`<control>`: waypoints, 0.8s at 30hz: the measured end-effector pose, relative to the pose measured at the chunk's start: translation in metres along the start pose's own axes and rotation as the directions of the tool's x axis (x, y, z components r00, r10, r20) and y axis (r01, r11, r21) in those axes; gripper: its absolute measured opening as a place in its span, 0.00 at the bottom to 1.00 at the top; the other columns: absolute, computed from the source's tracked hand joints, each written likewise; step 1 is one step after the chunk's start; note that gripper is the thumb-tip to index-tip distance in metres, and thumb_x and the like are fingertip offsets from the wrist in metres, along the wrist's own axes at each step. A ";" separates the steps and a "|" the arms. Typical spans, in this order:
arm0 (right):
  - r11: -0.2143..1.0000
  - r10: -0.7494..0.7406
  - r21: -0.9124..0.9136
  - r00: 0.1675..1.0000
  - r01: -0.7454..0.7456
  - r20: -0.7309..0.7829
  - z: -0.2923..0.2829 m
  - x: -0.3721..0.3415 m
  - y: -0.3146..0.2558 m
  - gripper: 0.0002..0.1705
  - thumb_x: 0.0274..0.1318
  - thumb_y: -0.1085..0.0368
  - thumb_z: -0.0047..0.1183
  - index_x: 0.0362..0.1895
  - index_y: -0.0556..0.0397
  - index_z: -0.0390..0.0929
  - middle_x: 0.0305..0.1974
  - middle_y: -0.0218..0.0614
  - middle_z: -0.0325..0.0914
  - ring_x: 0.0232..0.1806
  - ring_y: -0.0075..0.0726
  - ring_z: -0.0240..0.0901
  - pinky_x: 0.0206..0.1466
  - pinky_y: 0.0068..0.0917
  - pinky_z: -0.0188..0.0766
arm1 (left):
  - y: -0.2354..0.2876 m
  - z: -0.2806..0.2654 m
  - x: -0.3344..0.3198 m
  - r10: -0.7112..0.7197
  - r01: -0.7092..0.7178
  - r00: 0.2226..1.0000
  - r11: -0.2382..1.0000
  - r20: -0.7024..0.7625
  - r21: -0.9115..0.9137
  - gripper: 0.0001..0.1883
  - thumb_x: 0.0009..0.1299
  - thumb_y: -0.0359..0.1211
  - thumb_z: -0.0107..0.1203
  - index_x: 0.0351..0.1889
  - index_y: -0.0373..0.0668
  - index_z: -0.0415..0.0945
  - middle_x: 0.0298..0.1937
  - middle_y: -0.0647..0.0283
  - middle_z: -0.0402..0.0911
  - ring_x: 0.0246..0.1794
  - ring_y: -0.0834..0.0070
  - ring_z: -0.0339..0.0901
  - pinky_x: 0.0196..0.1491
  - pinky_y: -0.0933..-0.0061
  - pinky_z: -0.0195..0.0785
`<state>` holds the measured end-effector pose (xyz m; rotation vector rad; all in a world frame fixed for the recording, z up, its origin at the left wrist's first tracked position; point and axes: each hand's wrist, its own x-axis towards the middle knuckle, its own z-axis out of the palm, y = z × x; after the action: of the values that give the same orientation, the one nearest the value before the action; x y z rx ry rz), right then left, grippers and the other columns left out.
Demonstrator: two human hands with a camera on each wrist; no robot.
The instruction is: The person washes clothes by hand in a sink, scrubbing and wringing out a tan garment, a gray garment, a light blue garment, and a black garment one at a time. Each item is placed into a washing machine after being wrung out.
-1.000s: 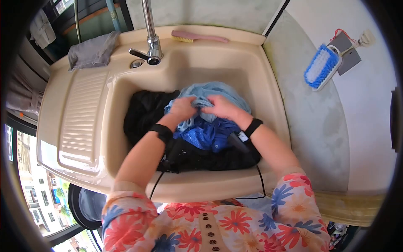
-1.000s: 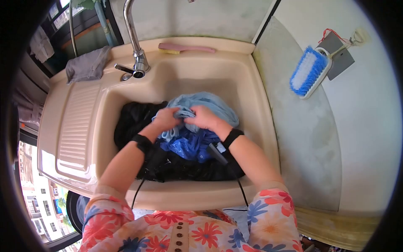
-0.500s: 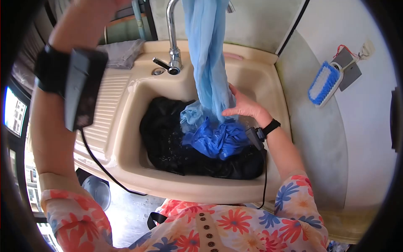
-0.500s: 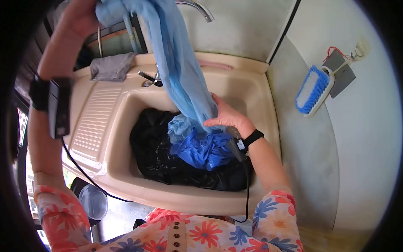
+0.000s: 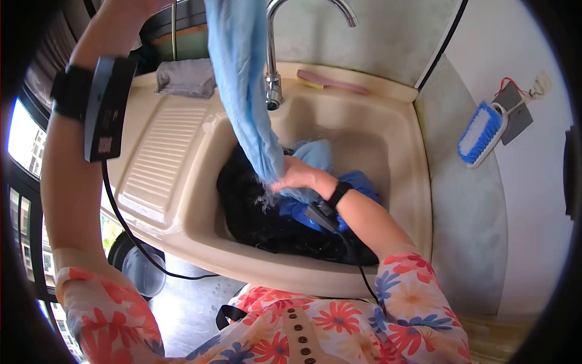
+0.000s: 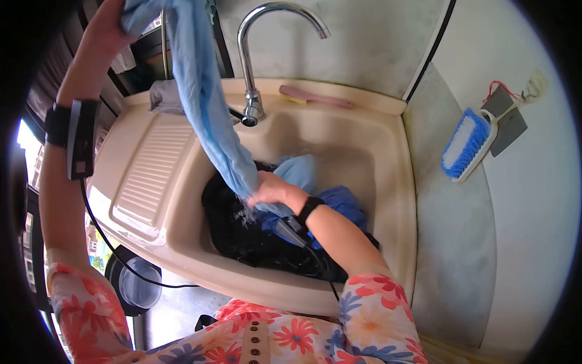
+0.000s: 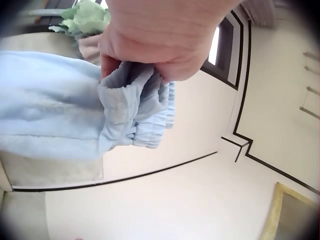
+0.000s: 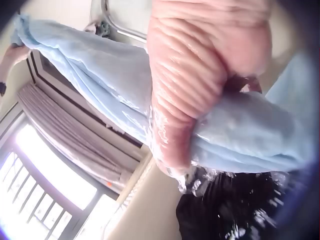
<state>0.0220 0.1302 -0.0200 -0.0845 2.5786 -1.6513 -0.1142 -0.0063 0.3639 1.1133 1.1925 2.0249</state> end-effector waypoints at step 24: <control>0.477 0.488 -0.719 0.833 -0.505 -0.261 -0.062 -0.077 0.099 0.32 0.38 0.73 0.54 0.54 0.52 0.64 0.64 0.44 0.51 0.62 0.61 0.51 0.60 0.43 0.61 | -0.389 -0.005 -0.181 -0.945 -0.140 0.324 -0.007 0.040 0.990 0.47 0.43 0.39 0.67 0.64 0.47 0.55 0.65 0.53 0.57 0.65 0.52 0.53 0.57 0.43 0.54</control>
<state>0.0928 0.2346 -0.0815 0.5917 2.7247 -0.2752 -0.0102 0.0343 -0.0508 1.4332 1.8643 -0.3680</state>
